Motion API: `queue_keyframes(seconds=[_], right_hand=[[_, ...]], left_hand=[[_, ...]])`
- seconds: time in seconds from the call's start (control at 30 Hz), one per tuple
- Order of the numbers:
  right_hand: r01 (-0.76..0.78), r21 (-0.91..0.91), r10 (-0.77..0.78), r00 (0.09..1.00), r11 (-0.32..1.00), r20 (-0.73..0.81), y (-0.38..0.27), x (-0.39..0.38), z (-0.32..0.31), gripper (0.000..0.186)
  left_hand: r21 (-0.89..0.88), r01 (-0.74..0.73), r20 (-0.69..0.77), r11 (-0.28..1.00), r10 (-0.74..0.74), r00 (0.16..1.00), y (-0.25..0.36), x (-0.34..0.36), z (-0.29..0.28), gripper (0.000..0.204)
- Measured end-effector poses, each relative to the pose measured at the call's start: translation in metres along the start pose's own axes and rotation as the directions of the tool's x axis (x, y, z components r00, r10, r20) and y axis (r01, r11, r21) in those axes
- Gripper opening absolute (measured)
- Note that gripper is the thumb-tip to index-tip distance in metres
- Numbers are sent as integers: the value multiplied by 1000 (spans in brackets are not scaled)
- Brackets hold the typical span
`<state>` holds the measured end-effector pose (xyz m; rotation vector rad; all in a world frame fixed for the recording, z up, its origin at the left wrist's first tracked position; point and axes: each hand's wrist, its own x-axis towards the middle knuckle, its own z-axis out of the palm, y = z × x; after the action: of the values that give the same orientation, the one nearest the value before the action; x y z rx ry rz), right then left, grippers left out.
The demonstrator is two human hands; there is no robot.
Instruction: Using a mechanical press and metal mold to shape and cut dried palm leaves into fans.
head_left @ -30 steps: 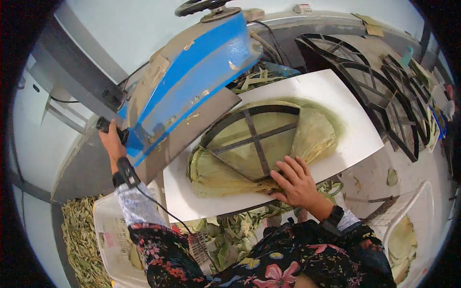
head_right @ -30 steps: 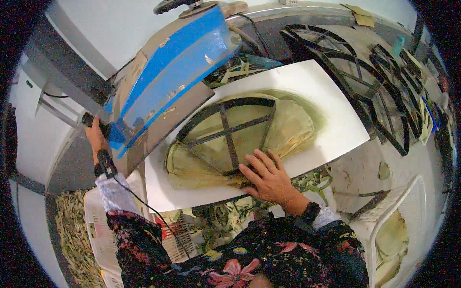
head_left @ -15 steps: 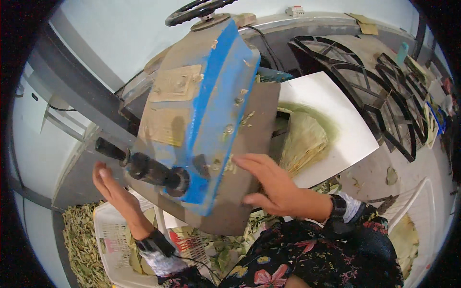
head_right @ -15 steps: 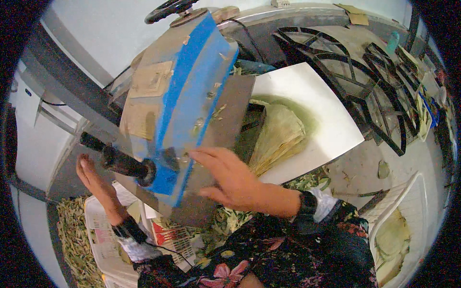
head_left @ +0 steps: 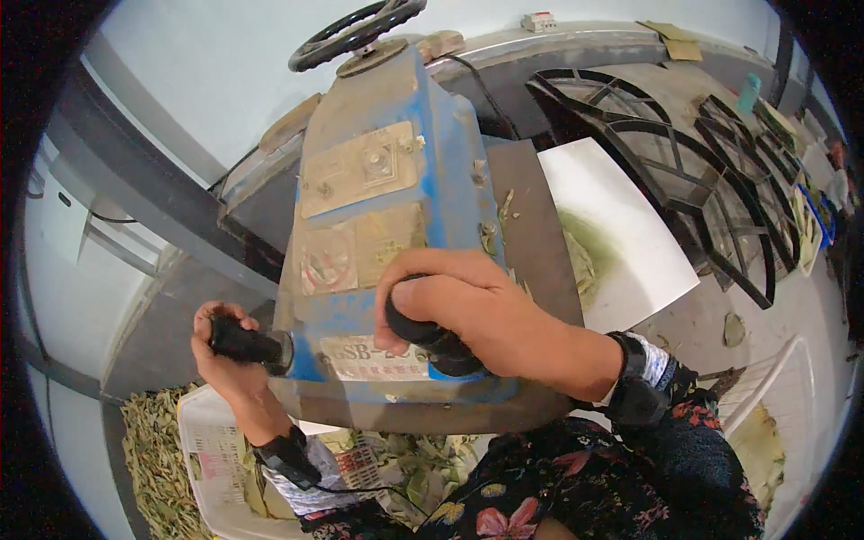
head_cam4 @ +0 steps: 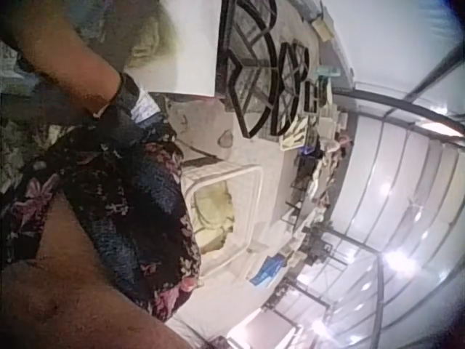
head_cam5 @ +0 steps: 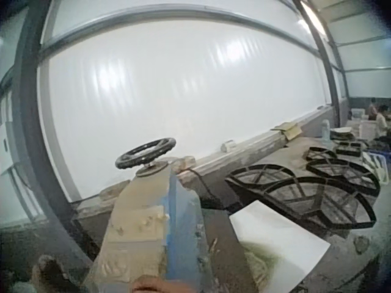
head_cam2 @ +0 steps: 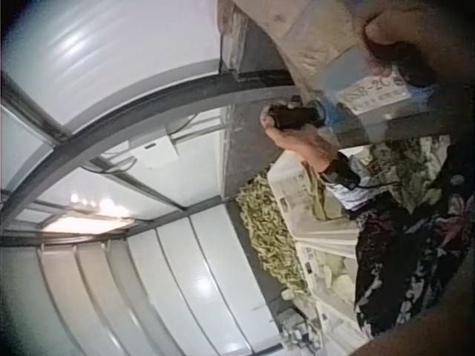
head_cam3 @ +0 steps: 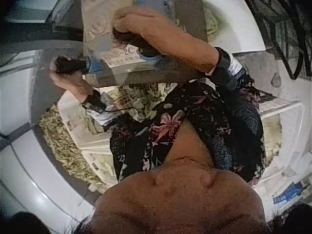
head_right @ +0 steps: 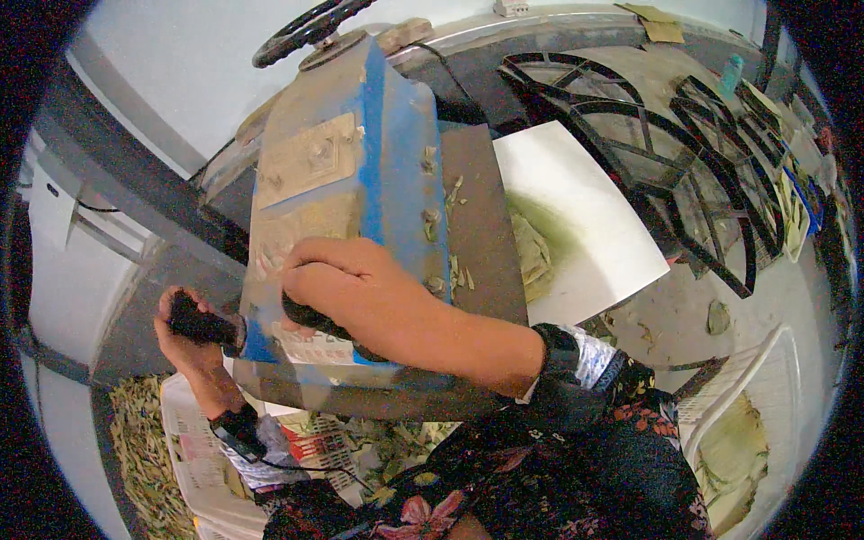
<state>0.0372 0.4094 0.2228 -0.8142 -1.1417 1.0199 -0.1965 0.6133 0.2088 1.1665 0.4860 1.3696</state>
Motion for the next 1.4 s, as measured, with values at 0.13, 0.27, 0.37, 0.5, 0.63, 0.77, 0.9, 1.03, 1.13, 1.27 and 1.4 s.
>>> queue_keyframes(seconds=[0.13,0.27,0.37,0.5,0.63,0.77,0.9,1.03,1.13,1.27,1.4], right_hand=[[-2,-30,1,999,1000,-46,1,-9,-11,23],[27,8,-27,998,1000,-63,6,-17,-21,24],[16,44,-12,996,999,-93,11,-21,-26,27],[41,33,-37,994,999,-104,13,-23,-26,30],[26,30,-21,984,999,-176,15,-26,-24,33],[21,-21,-25,980,1000,-199,20,-29,-26,35],[-10,-32,1,967,999,-253,14,-29,-14,37],[-53,-206,-22,938,977,-346,18,-18,9,43],[84,-333,-165,960,939,-224,40,-18,31,46],[208,-751,-253,966,627,56,57,-26,13,58],[-354,-898,-458,773,262,-438,105,-68,-108,58]], left_hand=[[-1,-7,6,1000,7,1000,-7,-18,10,26],[12,-9,-5,1000,9,1000,-15,-31,18,27],[33,-34,5,999,34,999,-25,-37,22,26],[45,-62,-19,997,63,998,-27,-40,24,27],[92,-61,-31,994,64,997,-31,-46,31,28],[180,-102,-68,978,116,991,-34,-47,37,27],[135,-179,-39,975,186,982,-36,-39,25,26],[159,-233,-39,959,242,969,-31,-16,13,27],[175,-242,-23,954,250,968,-22,18,-16,28],[445,-245,-128,861,333,934,-11,58,-62,30],[632,-405,-24,660,539,842,-17,12,-47,52]])
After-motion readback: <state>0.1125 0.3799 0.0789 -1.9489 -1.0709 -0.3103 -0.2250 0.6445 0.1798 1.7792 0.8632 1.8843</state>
